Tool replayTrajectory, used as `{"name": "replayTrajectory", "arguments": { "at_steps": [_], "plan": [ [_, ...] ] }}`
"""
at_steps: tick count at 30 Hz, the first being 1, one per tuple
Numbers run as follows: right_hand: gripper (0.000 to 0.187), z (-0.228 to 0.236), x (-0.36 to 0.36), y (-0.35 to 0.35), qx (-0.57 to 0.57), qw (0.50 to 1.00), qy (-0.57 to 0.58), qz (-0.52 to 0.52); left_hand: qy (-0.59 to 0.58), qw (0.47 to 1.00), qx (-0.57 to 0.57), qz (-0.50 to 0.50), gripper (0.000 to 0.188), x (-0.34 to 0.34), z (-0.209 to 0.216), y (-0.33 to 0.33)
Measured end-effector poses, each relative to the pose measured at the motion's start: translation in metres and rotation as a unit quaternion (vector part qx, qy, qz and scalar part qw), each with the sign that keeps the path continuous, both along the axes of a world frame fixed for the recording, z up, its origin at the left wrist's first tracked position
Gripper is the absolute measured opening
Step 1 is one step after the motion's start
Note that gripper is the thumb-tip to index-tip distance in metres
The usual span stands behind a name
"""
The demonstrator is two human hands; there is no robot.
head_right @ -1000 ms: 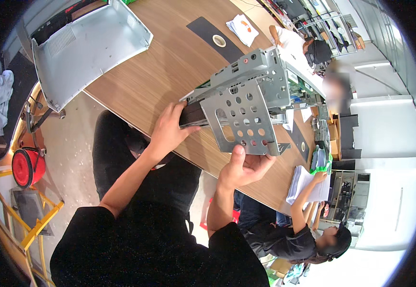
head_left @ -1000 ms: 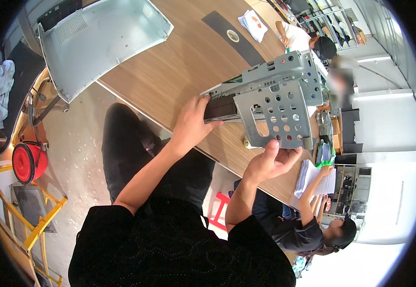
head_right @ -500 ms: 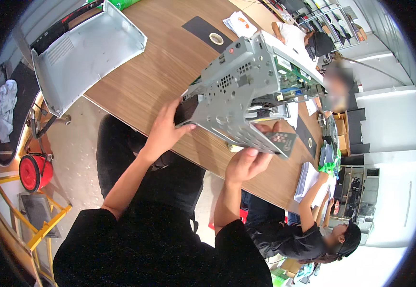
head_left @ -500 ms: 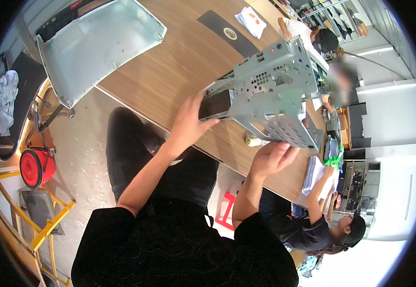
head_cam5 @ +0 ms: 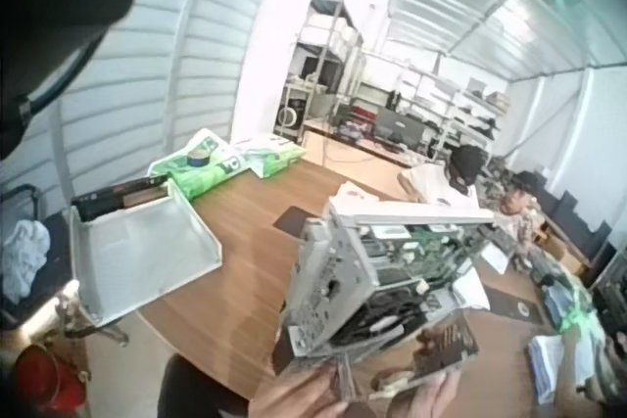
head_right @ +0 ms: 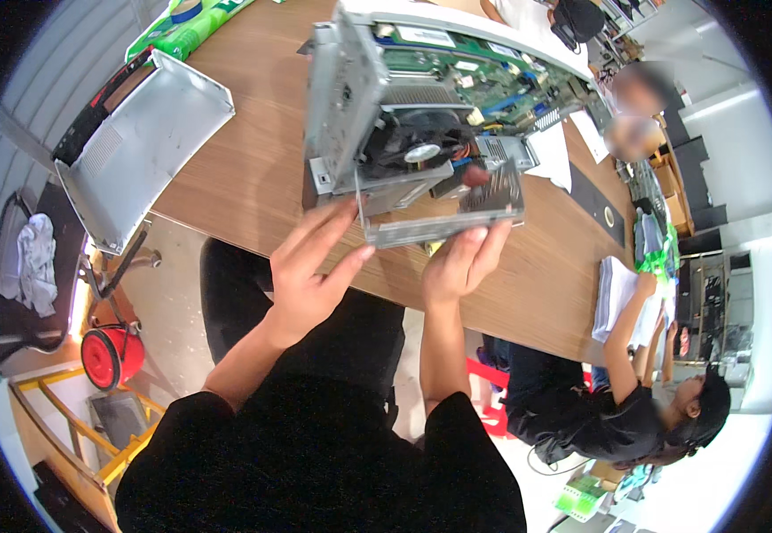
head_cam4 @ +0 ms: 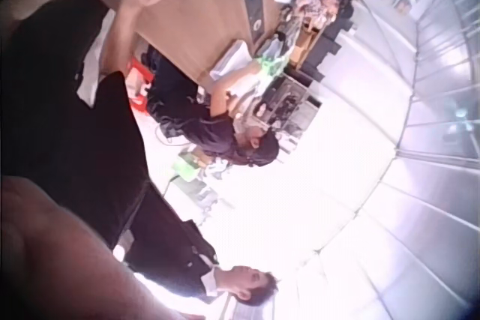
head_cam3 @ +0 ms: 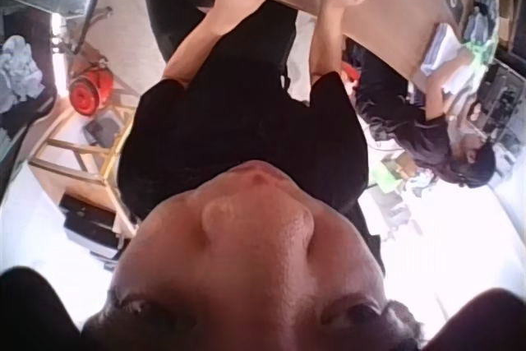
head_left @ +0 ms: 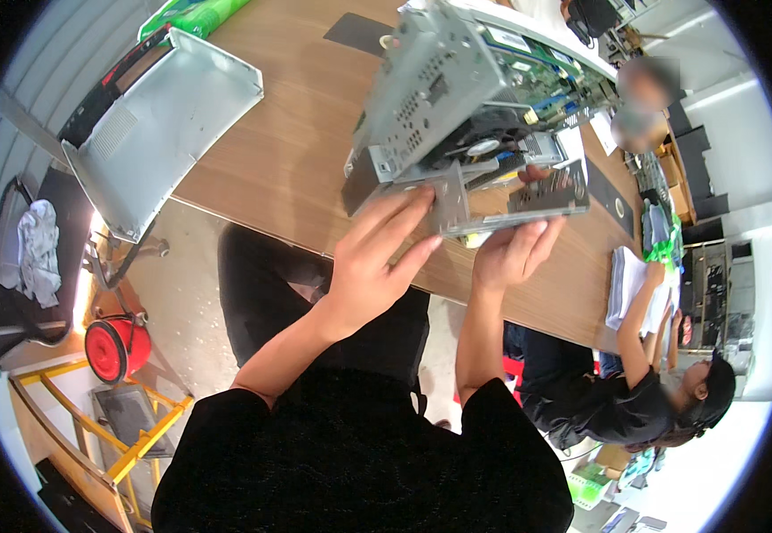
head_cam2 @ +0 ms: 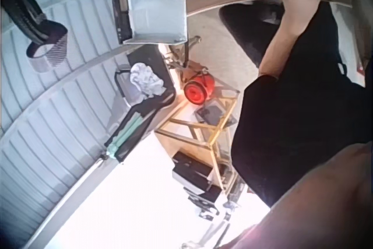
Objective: The person uses a screwdriver to remove screws from the power supply unit of a computer and then removes a metal bracket from the computer case.
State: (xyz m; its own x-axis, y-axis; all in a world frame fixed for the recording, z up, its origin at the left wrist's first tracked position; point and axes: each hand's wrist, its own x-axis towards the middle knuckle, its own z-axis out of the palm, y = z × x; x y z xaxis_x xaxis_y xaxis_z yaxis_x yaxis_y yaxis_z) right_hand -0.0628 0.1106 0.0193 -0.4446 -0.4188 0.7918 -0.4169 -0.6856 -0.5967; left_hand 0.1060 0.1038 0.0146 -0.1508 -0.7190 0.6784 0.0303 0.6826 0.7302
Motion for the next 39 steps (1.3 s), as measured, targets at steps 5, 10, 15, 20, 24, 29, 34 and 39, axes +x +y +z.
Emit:
{"name": "replayTrajectory", "arguments": {
  "at_steps": [5,10,15,20,24,29,34,39],
  "plan": [
    [0.047,0.013,-0.014,-0.033,0.04,0.998,-0.051,0.014,-0.016,0.994,-0.092,0.055,0.033,-0.022,0.017,-0.01],
    [0.046,0.009,-0.009,-0.047,0.06,0.99,-0.124,0.013,-0.073,0.987,-0.125,0.071,0.028,-0.027,0.021,-0.007],
    [0.048,0.01,0.013,-0.042,0.105,0.986,-0.095,-0.085,-0.071,0.983,-0.126,0.114,0.027,-0.024,0.014,-0.003],
    [0.044,0.02,0.018,-0.045,0.042,0.973,0.083,-0.21,-0.052,0.988,-0.073,0.126,0.033,-0.022,0.003,-0.004],
    [0.046,0.013,0.018,-0.046,0.092,0.987,-0.03,-0.131,-0.044,0.987,-0.106,0.116,0.036,-0.025,0.003,-0.005],
    [0.046,0.012,0.021,-0.042,0.123,0.977,-0.074,-0.157,-0.046,0.989,-0.095,0.101,0.032,-0.022,0.007,-0.004],
    [0.05,0.021,0.028,-0.032,0.032,0.987,-0.122,-0.104,-0.014,0.988,-0.142,0.057,0.032,-0.019,0.012,0.003],
    [0.064,0.002,-0.007,-0.016,-0.052,0.99,0.055,-0.115,0.012,0.977,-0.208,-0.052,0.084,-0.013,0.007,0.011]
  ]
}}
